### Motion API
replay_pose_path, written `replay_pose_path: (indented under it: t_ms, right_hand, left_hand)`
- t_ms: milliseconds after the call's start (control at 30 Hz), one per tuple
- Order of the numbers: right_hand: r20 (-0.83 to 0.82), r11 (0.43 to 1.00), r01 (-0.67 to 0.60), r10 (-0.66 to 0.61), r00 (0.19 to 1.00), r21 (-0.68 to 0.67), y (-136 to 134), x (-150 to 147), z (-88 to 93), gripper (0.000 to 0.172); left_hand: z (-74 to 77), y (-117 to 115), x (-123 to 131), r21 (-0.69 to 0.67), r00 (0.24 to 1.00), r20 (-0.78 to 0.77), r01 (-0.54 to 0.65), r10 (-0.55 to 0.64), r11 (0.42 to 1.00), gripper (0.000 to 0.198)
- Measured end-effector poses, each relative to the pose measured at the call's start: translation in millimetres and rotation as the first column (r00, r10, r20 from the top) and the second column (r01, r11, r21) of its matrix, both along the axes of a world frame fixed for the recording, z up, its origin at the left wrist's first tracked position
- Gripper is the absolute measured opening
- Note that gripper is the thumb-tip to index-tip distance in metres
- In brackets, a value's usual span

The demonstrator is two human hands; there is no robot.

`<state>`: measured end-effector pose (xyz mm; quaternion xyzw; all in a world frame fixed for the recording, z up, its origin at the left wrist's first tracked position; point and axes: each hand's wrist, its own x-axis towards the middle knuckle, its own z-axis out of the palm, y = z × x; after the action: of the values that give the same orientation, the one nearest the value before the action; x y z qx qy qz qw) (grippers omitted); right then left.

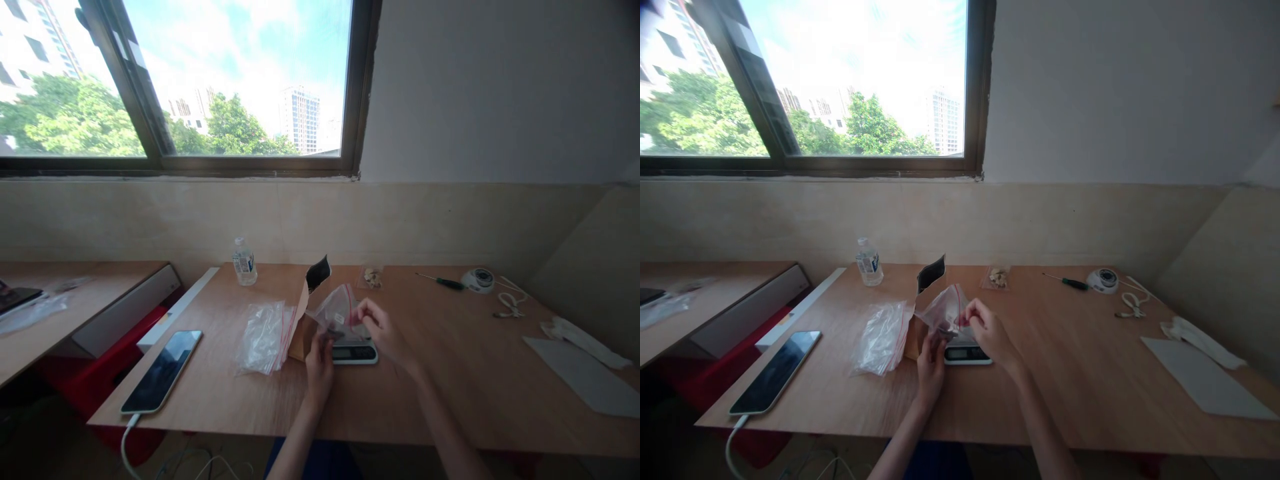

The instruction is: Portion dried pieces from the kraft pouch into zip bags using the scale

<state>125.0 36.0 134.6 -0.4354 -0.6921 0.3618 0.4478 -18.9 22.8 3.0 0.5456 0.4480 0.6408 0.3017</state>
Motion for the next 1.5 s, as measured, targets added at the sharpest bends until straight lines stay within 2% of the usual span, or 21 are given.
replay_pose_path:
  t_ms: [67,100,200,367,533,633,700,767,867,933,1000,1100,1167,1267,1367,1500]
  right_hand:
    - [-0.160,0.997,0.000,-0.012,0.987,-0.073,4,-3,-11.5,0.006]
    - [-0.186,0.992,-0.014,-0.009,0.983,-0.122,5,-4,-16.5,0.009]
    - [-0.076,0.981,-0.077,0.064,0.995,-0.179,6,-5,-25.4,0.018]
    - [0.188,0.989,-0.151,0.147,0.971,0.003,4,-7,-25.9,0.021]
    - [0.318,0.990,-0.109,0.073,0.945,0.095,5,-10,-26.3,0.013]
    - [0.346,0.991,-0.055,0.008,0.938,0.124,7,2,-21.3,0.006]
    - [0.359,0.991,0.002,-0.052,0.932,0.136,9,17,-10.8,0.008]
    - [0.361,0.978,0.077,-0.144,0.921,0.193,11,31,7.4,0.012]
    - [0.307,0.916,0.190,-0.306,0.901,0.353,17,38,44.4,0.016]
    - [0.280,0.875,0.206,-0.350,0.894,0.439,25,29,68.7,0.017]
    - [0.278,0.853,0.169,-0.339,0.899,0.494,37,11,86.5,0.017]
    - [0.298,0.842,0.081,-0.277,0.914,0.533,57,-15,95.7,0.015]
    - [0.326,0.851,0.043,-0.246,0.913,0.523,66,-24,90.7,0.017]
    - [0.294,0.865,0.081,-0.255,0.921,0.495,67,-23,72.5,0.020]
    - [0.242,0.902,0.112,-0.229,0.943,0.417,53,-12,50.9,0.024]
    - [0.210,0.984,0.027,-0.065,0.976,0.177,20,6,27.6,0.038]
  left_hand:
    - [0.0,0,0,-0.022,1.000,0.023,-0.017,0.017,1.000,0.025]
    - [-0.2,1,0,-0.034,0.999,0.027,-0.028,0.029,0.999,0.025]
    - [-2.1,1,-1,-0.044,0.998,0.015,-0.061,0.062,0.997,0.029]
    - [-6.4,1,-2,-0.039,0.998,-0.015,-0.058,0.057,0.998,0.036]
    - [-9.3,2,-2,-0.032,0.998,-0.024,-0.065,0.064,0.997,0.036]
    - [-9.6,3,-1,-0.040,0.998,-0.014,-0.064,0.064,0.997,0.034]
    - [-9.7,3,-1,-0.048,0.997,0.005,-0.082,0.083,0.995,0.035]
    - [-10.0,3,-1,-0.063,0.995,0.023,-0.093,0.095,0.994,0.037]
    - [-11.1,3,-1,-0.091,0.997,0.027,-0.070,0.073,0.993,0.039]
    - [-11.9,3,-1,-0.093,0.998,0.015,-0.054,0.055,0.994,0.039]
    - [-11.7,3,-1,-0.083,0.999,0.002,-0.050,0.050,0.995,0.039]
    - [-9.2,3,-1,-0.064,0.998,-0.007,-0.065,0.065,0.996,0.038]
    - [-6.9,2,-1,-0.058,0.997,0.000,-0.076,0.076,0.995,0.038]
    - [-4.8,1,-1,-0.064,0.997,0.018,-0.077,0.078,0.995,0.037]
    - [-5.5,1,-1,-0.070,0.998,0.017,-0.058,0.059,0.996,0.036]
    - [-7.1,1,-3,-0.048,0.999,-0.021,-0.031,0.030,0.998,0.034]
